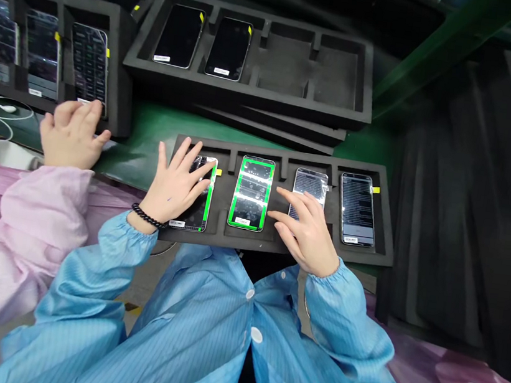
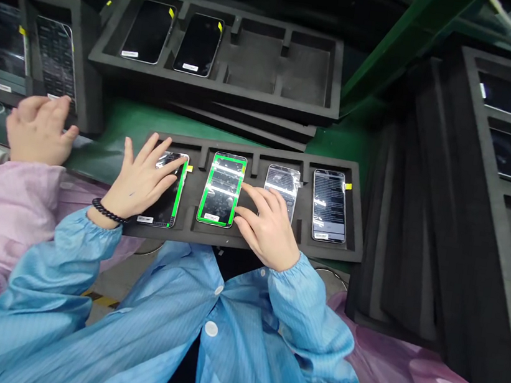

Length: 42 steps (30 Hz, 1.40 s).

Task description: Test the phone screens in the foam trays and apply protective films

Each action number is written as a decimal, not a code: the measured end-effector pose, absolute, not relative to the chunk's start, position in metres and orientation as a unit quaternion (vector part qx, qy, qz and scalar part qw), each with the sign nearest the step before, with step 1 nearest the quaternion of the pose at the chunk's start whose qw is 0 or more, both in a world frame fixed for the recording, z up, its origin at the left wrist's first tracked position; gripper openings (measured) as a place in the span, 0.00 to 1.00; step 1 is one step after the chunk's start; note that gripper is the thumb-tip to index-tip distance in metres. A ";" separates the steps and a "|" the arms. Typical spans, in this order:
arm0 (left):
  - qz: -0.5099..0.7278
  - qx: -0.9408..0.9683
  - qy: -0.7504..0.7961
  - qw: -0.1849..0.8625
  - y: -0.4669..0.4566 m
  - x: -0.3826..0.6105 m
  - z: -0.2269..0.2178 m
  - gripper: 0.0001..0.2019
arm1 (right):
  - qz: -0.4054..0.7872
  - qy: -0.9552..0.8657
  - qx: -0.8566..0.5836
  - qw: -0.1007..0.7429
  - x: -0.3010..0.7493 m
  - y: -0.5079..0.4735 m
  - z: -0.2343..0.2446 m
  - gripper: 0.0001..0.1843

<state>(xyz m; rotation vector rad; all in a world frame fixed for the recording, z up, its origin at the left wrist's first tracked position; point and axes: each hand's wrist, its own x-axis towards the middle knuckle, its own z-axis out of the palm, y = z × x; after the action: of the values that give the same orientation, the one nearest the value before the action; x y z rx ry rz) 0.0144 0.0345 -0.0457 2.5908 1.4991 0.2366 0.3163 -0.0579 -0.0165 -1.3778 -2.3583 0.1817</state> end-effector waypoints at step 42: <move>0.103 0.855 0.502 0.079 0.030 0.017 -0.040 0.28 | 0.039 -0.880 -0.435 0.187 0.318 -0.068 -0.024 0.14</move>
<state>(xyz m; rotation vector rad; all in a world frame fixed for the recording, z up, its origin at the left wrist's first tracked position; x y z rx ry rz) 0.0168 0.0296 -0.0405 2.5601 1.5021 0.3090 0.3176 -0.0679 -0.0240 -1.2259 -2.4768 0.1093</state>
